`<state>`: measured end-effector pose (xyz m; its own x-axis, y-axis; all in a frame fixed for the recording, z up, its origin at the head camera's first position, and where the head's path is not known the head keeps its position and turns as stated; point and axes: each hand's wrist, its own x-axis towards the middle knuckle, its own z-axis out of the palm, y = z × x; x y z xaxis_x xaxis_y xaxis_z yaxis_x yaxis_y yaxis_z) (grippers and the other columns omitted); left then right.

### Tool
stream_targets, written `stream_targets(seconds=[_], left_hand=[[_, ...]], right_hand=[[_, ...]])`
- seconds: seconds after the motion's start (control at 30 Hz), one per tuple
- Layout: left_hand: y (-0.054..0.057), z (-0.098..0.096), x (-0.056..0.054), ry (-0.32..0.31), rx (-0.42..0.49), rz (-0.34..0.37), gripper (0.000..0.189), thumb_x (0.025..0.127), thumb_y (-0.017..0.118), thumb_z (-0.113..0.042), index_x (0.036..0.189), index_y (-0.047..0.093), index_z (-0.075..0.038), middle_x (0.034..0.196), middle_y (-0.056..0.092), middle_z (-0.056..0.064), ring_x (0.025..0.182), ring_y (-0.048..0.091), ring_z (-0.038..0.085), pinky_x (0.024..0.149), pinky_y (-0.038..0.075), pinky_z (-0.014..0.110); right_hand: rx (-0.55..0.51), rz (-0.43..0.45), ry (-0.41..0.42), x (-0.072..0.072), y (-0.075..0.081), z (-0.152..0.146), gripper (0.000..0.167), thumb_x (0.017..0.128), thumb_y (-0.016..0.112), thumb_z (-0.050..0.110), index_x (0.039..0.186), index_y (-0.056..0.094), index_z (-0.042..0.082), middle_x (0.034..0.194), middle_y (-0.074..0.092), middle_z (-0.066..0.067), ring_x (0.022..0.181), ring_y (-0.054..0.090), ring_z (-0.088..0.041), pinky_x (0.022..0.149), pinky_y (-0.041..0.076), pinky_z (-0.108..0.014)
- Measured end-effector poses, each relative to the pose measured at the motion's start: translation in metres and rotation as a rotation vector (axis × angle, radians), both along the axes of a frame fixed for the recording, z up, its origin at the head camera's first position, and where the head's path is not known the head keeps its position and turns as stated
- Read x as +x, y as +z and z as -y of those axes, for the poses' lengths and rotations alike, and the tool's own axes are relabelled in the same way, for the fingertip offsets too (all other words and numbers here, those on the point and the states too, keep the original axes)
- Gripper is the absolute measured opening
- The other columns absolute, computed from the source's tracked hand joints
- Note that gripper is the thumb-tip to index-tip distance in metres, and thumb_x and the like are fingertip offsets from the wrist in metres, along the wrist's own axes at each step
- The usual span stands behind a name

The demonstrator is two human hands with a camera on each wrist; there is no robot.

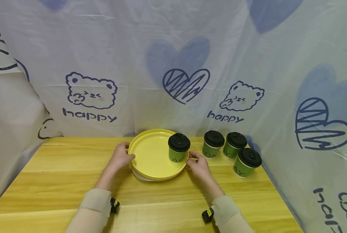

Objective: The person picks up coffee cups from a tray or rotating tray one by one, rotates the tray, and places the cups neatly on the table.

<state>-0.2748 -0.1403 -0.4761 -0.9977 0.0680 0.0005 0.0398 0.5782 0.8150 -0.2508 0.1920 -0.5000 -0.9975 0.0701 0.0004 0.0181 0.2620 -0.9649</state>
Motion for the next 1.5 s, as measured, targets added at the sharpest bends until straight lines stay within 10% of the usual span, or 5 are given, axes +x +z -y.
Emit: stream_targets(seconds=[0.43, 0.73, 1.5], left_hand=[[-0.002, 0.010, 0.003, -0.079, -0.275, -0.084, 0.064, 0.091, 0.067, -0.016, 0.140, 0.045, 0.019, 0.137, 0.048, 0.037, 0.129, 0.047, 0.052, 0.112, 0.039, 0.062], [-0.002, 0.016, 0.004, -0.089, -0.424, -0.177, 0.062, 0.089, 0.069, -0.027, 0.133, 0.053, 0.013, 0.129, 0.056, 0.028, 0.118, 0.049, 0.043, 0.106, 0.042, 0.059], [-0.004, 0.019, -0.001, -0.156, -0.659, -0.281, 0.057, 0.089, 0.068, -0.041, 0.118, 0.058, 0.007, 0.114, 0.057, 0.020, 0.107, 0.052, 0.038, 0.101, 0.044, 0.054]], right_hand=[[0.071, -0.031, -0.002, 0.019, 0.007, -0.007, 0.050, 0.095, 0.064, 0.006, 0.142, 0.055, -0.008, 0.134, 0.061, -0.024, 0.106, 0.065, -0.027, 0.080, 0.054, -0.026], [0.064, -0.127, -0.018, 0.026, 0.015, -0.009, 0.054, 0.101, 0.061, 0.014, 0.151, 0.046, -0.001, 0.144, 0.057, -0.019, 0.127, 0.056, -0.034, 0.104, 0.047, -0.048], [-0.138, -0.212, 0.070, -0.001, 0.015, 0.014, 0.093, 0.090, 0.076, 0.005, 0.162, 0.018, -0.003, 0.165, 0.026, -0.026, 0.153, 0.027, -0.041, 0.126, 0.022, -0.048]])
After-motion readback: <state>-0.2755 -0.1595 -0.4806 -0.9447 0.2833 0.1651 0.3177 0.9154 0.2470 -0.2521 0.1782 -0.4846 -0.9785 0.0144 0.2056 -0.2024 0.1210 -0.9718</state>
